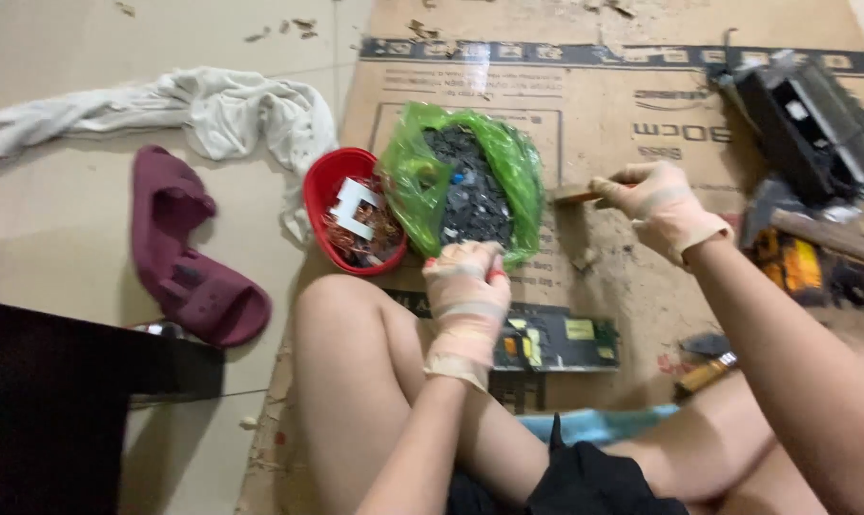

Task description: The person is sitting on the floor, using a brush to sweep debris off electronic components and a cardboard workspace, and using a screwdriver to disassemble parts from circuit boards.

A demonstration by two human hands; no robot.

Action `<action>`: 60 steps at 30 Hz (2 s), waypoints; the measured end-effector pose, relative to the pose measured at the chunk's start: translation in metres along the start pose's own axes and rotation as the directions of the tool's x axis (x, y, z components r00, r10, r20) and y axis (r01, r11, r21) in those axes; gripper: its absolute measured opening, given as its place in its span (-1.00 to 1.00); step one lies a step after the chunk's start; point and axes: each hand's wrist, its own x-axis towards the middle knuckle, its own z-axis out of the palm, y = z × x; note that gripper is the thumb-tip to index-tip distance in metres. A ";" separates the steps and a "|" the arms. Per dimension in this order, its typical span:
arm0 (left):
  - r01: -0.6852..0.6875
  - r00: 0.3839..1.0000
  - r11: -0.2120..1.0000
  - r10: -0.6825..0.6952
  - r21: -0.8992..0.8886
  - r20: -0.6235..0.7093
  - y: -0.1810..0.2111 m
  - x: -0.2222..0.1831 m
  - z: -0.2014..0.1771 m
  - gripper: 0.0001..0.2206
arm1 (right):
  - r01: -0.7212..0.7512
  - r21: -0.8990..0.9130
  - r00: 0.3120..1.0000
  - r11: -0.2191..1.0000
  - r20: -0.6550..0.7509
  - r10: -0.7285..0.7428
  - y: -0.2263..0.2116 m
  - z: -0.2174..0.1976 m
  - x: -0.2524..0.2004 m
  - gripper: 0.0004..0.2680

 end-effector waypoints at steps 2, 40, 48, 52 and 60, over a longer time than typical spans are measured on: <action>-0.033 0.999 0.999 0.033 -0.039 -0.001 0.000 -0.001 0.007 -0.81 | -0.062 -0.018 0.998 0.998 0.025 0.063 -0.016 -0.007 -0.042 -0.83; -0.210 0.976 0.972 0.201 -0.108 -0.088 0.024 -0.045 0.043 -0.85 | 0.087 -0.083 0.996 0.993 -0.008 -0.088 -0.010 -0.002 -0.004 -0.90; -0.202 0.979 0.978 0.201 -0.045 -0.016 0.025 -0.039 0.053 -0.84 | 0.166 -0.069 0.982 0.984 0.097 -0.159 -0.031 -0.022 -0.055 -0.82; -0.181 0.983 0.981 0.178 -0.065 -0.043 0.024 -0.041 0.050 -0.85 | 0.242 0.237 0.965 0.941 0.038 -0.258 -0.016 -0.003 -0.029 -0.90; -0.085 0.959 0.996 0.077 0.019 0.274 0.022 -0.036 0.066 -0.75 | -0.062 -0.133 0.993 0.989 -0.106 0.048 0.011 0.008 0.031 -0.98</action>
